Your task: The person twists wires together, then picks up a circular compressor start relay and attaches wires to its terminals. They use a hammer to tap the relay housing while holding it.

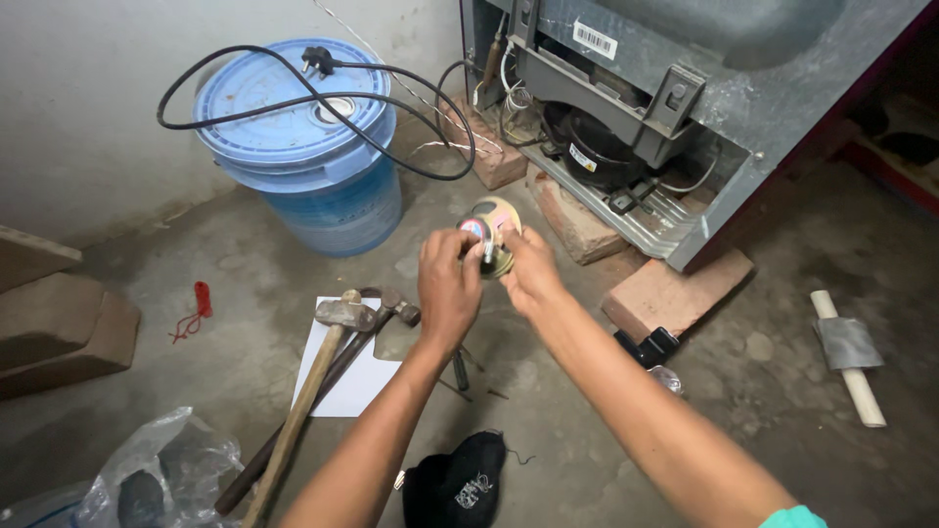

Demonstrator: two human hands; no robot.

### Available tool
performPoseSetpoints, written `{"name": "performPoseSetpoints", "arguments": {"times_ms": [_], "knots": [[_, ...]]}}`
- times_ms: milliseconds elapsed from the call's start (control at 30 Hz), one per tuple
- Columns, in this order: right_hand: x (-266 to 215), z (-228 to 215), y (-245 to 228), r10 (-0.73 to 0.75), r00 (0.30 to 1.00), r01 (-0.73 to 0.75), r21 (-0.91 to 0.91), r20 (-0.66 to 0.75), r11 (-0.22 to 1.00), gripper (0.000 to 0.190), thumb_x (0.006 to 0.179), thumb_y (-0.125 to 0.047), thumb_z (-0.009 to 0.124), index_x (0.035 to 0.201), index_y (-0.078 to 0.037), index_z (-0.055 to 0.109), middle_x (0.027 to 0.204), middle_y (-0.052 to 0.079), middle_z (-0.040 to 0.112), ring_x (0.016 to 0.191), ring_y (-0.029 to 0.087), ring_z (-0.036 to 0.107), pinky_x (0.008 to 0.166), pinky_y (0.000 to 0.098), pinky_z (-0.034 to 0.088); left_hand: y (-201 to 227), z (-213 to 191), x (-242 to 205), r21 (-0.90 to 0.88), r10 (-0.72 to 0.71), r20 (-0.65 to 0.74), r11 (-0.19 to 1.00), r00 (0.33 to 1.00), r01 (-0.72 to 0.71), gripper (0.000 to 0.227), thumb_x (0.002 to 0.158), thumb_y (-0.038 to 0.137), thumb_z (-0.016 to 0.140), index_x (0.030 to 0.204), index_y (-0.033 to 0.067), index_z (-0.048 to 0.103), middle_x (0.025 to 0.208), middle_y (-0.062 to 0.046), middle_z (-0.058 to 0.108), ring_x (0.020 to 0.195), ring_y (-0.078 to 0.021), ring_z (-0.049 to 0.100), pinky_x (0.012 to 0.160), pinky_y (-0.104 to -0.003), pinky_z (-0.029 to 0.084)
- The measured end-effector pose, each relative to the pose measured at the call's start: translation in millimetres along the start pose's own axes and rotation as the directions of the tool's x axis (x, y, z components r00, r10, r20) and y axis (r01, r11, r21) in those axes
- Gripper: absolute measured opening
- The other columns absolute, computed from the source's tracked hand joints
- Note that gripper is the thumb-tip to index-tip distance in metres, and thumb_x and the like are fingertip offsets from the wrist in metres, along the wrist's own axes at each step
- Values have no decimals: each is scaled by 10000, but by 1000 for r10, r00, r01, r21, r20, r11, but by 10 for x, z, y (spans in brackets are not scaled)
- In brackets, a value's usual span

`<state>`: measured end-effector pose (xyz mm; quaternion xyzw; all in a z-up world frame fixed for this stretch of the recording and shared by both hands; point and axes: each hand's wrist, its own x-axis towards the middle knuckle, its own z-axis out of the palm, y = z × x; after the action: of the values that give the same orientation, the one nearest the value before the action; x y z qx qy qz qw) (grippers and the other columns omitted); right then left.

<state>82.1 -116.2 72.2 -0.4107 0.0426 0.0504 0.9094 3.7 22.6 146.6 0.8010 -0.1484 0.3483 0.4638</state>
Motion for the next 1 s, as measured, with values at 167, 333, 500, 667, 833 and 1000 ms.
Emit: {"name": "performPoseSetpoints", "arguments": {"times_ms": [167, 333, 500, 667, 833, 1000], "knots": [[-103, 381, -485, -91, 995, 84, 125, 51, 989, 182, 1066, -130, 501, 1198, -12, 543, 1085, 119, 646, 972, 234, 681, 864, 413, 595, 302, -84, 339, -77, 48, -53, 996, 997, -52, 107, 929, 64, 692, 1026, 21, 681, 1040, -124, 647, 956, -293, 607, 850, -393, 492], [-413, 719, -868, -119, 986, 105, 123, 116, 987, 247, 1058, -168, 490, 1256, -32, 545, 1144, 101, 662, 1030, 211, 668, 915, 402, 559, 557, -196, 498, -128, 44, -83, 990, 996, -54, 112, 923, 66, 721, 1018, 23, 680, 1038, -115, 646, 937, -271, 606, 831, -378, 504], [-662, 909, -1045, -170, 978, 160, 80, 125, 984, 266, 1066, -213, 498, 1234, -20, 569, 1131, 95, 681, 1043, 199, 667, 953, 385, 543, 716, -312, 593, -109, 119, -93, 986, 989, -129, 95, 927, 58, 726, 998, 24, 673, 1031, -113, 654, 975, -270, 610, 855, -380, 502], [-760, 1038, -1067, -267, 948, 254, 93, 173, 963, 206, 1102, -235, 515, 1149, -43, 575, 1056, 62, 650, 992, 179, 645, 929, 379, 530, 910, -381, 735, -96, 92, -190, 989, 977, -111, 86, 924, 74, 741, 958, 25, 680, 975, -110, 666, 939, -260, 627, 828, -376, 505], [-822, 1148, -1113, -298, 938, 278, 128, 174, 952, 185, 1051, -195, 523, 1138, -63, 620, 1056, 38, 645, 988, 143, 627, 935, 348, 511, 1114, -483, 908, -169, 1, -248, 985, 969, -44, 60, 926, 85, 736, 945, 31, 715, 916, -98, 675, 849, -230, 656, 753, -352, 526], [-845, 1210, -1272, -279, 942, 245, 184, 189, 952, 197, 1075, -201, 509, 1164, -40, 582, 1100, 78, 661, 1029, 193, 657, 962, 398, 534, 1192, -579, 947, -117, 156, -163, 977, 974, -176, 101, 904, 34, 712, 1002, 14, 695, 956, -122, 665, 898, -282, 637, 772, -375, 519]]}}
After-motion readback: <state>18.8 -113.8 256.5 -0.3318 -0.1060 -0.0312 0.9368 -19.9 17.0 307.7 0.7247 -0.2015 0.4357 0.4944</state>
